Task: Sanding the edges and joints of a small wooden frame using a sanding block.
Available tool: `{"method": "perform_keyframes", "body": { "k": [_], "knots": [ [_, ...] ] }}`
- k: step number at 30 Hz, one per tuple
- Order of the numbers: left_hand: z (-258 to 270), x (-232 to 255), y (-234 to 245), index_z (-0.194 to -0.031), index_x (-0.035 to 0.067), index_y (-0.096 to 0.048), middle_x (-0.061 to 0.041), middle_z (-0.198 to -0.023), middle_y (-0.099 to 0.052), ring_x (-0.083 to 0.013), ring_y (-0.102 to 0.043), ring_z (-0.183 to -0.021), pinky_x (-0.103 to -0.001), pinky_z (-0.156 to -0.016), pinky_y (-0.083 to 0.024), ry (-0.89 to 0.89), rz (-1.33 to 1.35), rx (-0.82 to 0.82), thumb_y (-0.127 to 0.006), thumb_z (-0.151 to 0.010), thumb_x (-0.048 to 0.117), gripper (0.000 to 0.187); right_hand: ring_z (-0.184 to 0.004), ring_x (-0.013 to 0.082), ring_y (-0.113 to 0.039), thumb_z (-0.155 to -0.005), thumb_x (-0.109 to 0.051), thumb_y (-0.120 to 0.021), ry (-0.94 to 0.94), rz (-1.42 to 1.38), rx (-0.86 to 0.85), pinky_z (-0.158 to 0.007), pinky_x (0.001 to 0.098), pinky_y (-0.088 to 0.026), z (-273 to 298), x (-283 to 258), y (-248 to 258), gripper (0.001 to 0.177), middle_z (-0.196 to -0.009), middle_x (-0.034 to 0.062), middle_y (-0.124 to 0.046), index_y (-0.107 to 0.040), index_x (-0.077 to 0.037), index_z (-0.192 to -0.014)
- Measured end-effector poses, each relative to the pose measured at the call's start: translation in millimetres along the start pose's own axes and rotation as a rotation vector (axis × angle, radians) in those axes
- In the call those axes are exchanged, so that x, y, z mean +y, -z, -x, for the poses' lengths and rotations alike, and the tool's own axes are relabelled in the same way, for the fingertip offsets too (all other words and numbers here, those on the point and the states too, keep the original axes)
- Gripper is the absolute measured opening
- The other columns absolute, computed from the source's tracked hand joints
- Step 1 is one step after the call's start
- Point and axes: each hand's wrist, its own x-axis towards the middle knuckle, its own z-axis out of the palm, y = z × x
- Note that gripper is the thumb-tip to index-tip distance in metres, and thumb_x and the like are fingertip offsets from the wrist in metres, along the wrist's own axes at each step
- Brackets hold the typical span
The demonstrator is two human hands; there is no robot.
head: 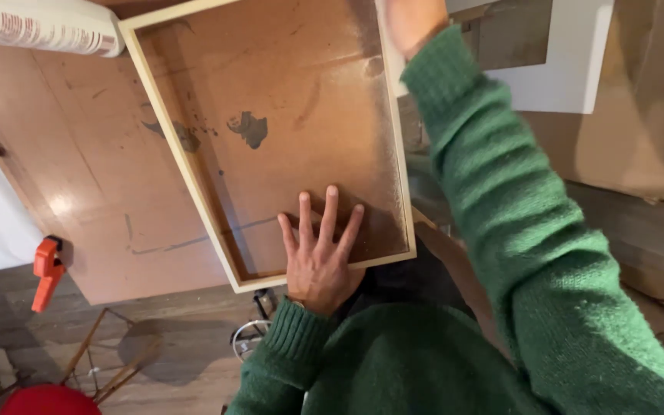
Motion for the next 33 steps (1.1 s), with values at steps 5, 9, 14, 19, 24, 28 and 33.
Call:
{"method": "perform_keyframes", "body": {
  "k": [5,9,14,19,24,28,33],
  "knots": [
    [-4.5,1.1,7.3,-0.146,0.023,-0.054,-0.013,-0.164,-0.028,-0.0483,-0.022,-0.150,-0.077,-0.114,-0.022,0.019,0.002,-0.005,-0.084,-0.058,0.028,0.094,-0.163,0.0268,-0.020,-0.108,-0.032,-0.059,-0.357,-0.562,-0.025,-0.135,0.0386,-0.017,97.6,-14.9,6.9,0.076,-0.174,0.0164,-0.024,-0.023,0.002,-0.165],
    [-4.5,1.9,5.0,-0.144,0.022,-0.053,-0.015,-0.162,-0.029,-0.0500,-0.021,-0.148,-0.080,-0.111,-0.020,0.023,0.036,-0.043,-0.086,-0.056,0.031,0.095,-0.163,0.0279,-0.015,-0.102,-0.028,-0.053,-0.574,-0.599,-0.041,-0.132,0.0393,-0.012,168.2,-44.0,16.4,0.077,-0.174,0.0179,-0.020,-0.021,0.003,-0.164],
    [-5.9,1.0,0.9,-0.147,0.021,-0.052,-0.016,-0.163,-0.030,-0.0508,-0.023,-0.148,-0.080,-0.111,-0.021,-0.010,0.042,-0.041,-0.087,-0.060,0.033,0.095,-0.163,0.0259,-0.022,-0.107,-0.027,-0.053,-0.356,-0.523,-0.029,-0.135,0.0362,-0.017,18.8,7.3,5.0,0.072,-0.176,0.0170,-0.028,-0.025,0.002,-0.167],
    [3.6,5.9,1.7,-0.148,0.022,-0.052,-0.017,-0.163,-0.030,-0.0521,-0.024,-0.148,-0.079,-0.112,-0.021,0.007,-0.001,-0.090,-0.088,-0.060,0.032,0.095,-0.162,0.0239,-0.026,-0.108,-0.044,-0.051,-0.391,-0.493,-0.040,-0.136,0.0350,-0.019,68.0,-25.2,7.9,0.076,-0.171,0.0148,-0.032,-0.027,0.001,-0.164],
    [-13.0,0.4,-3.2,-0.145,0.024,-0.053,-0.016,-0.162,-0.030,-0.0527,-0.023,-0.147,-0.080,-0.111,-0.020,0.025,0.001,-0.098,-0.089,-0.055,0.035,0.097,-0.163,0.0294,-0.016,-0.103,-0.041,-0.055,-0.636,-0.735,-0.048,-0.132,0.0415,-0.014,183.0,-52.9,21.7,0.083,-0.174,0.0178,-0.019,-0.019,0.002,-0.164],
    [-13.6,3.1,-2.5,-0.145,0.023,-0.053,-0.018,-0.162,-0.030,-0.0533,-0.023,-0.146,-0.080,-0.111,-0.021,0.018,0.009,-0.117,-0.089,-0.055,0.036,0.098,-0.168,0.0268,-0.013,-0.105,-0.045,-0.053,-0.443,-0.603,-0.032,-0.138,0.0389,-0.009,53.8,13.0,5.5,0.084,-0.177,0.0147,-0.020,-0.020,0.000,-0.167],
    [0.4,6.6,1.1,-0.148,0.023,-0.052,-0.017,-0.163,-0.030,-0.0520,-0.024,-0.148,-0.079,-0.113,-0.022,-0.002,-0.023,-0.075,-0.088,-0.063,0.036,0.093,-0.159,0.0214,-0.031,-0.113,-0.036,-0.052,-0.554,-1.145,-0.004,-0.134,0.0392,-0.024,84.8,0.4,2.0,0.070,-0.172,0.0084,-0.032,-0.021,-0.009,-0.169]
  ]
}}
